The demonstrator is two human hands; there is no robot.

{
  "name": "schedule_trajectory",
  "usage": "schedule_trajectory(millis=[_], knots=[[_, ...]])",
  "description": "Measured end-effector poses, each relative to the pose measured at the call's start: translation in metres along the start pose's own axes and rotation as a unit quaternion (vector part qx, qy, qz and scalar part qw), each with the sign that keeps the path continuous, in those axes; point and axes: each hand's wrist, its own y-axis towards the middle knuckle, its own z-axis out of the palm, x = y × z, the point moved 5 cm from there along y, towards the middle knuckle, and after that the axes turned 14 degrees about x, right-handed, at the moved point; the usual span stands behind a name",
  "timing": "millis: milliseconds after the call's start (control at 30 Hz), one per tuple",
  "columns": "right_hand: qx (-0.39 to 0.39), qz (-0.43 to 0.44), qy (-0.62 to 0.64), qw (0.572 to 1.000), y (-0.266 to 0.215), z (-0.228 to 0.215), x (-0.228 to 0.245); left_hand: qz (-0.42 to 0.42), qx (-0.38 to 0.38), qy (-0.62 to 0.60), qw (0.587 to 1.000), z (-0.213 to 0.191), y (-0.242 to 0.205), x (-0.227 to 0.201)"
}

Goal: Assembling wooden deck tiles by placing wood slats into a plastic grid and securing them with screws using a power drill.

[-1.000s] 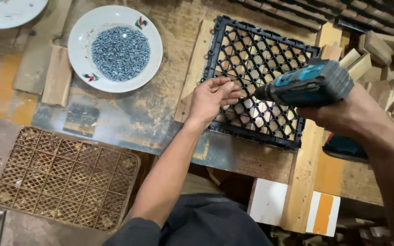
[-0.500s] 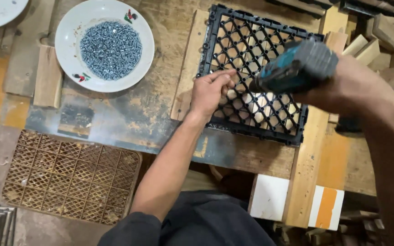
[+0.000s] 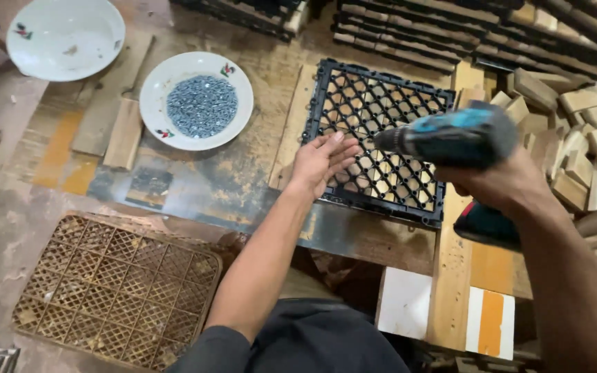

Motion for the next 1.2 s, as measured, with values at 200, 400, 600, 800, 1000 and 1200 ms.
schedule_trajectory(millis=[200, 400, 600, 800, 1000, 1200], knots=[[-0.051, -0.086, 0.160, 0.982, -0.023, 0.018, -0.048, -0.019, 0.022, -0.161, 0.987, 0.014, 0.010, 0.019], [-0.100, -0.154, 0.184, 0.966, -0.024, 0.028, -0.053, -0.037, -0.007, -0.157, 0.987, 0.031, 0.008, 0.029], [-0.080, -0.182, 0.152, 0.968, -0.015, 0.033, -0.077, -0.021, -0.049, -0.177, 0.983, 0.036, 0.008, 0.041], [-0.059, -0.232, 0.124, 0.963, -0.015, 0.029, -0.072, 0.023, 0.007, -0.175, 0.984, 0.021, 0.020, 0.058], [-0.035, -0.292, 0.093, 0.951, -0.012, 0.023, -0.068, 0.040, 0.007, -0.183, 0.982, 0.028, 0.019, 0.046], [-0.014, -0.341, 0.065, 0.938, -0.009, 0.018, -0.065, 0.038, 0.032, -0.130, 0.990, 0.027, 0.015, 0.036]])
